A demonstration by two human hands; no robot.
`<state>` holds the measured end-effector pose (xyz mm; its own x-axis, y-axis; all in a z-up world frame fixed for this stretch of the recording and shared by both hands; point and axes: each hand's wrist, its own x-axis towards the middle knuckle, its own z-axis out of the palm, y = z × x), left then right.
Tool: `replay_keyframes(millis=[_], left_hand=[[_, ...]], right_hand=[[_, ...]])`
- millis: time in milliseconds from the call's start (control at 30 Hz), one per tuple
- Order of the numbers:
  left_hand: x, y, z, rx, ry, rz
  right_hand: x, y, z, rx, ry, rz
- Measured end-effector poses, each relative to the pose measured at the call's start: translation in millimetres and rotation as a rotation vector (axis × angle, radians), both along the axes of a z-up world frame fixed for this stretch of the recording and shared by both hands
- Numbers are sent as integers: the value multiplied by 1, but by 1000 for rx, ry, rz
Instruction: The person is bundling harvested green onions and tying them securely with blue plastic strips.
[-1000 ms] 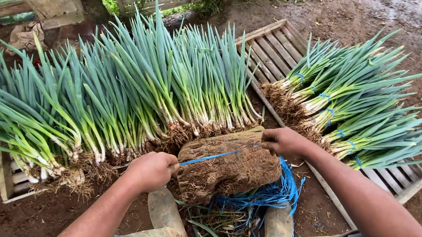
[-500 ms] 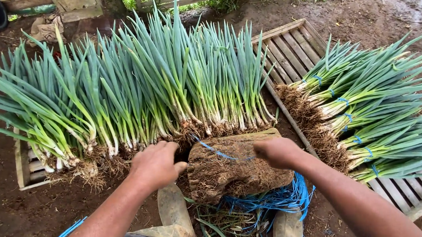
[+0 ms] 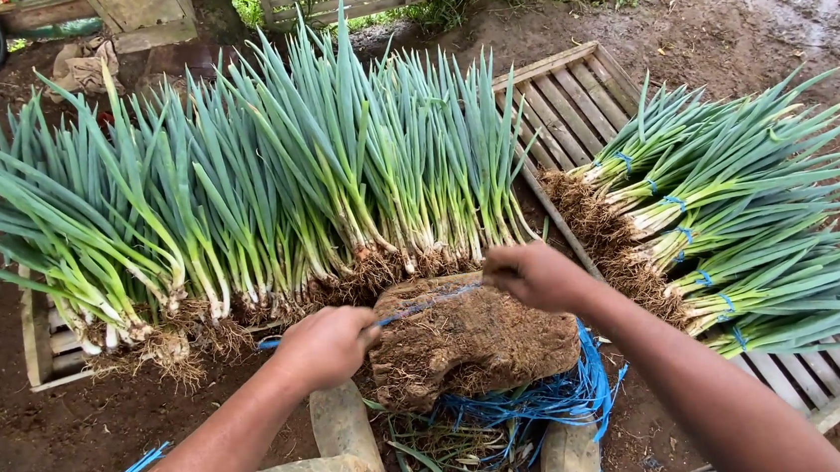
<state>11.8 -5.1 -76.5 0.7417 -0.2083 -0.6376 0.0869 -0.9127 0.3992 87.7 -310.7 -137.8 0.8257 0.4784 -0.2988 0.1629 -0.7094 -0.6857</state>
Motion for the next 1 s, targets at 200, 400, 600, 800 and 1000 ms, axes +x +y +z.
replay_keyframes(millis=[200, 400, 600, 800, 1000], left_hand=[[5, 10, -1, 199, 70, 38], [6, -5, 33, 103, 109, 52], [22, -17, 33, 214, 150, 24], [38, -27, 44, 217, 153, 11], [65, -31, 51, 205, 114, 41]], right_hand=[[-30, -20, -127, -134, 29, -87], [-40, -8, -145, -272, -182, 115], [13, -34, -131, -290, -77, -290], [56, -49, -121, -115, 106, -661], [83, 51, -119, -42, 302, -422]])
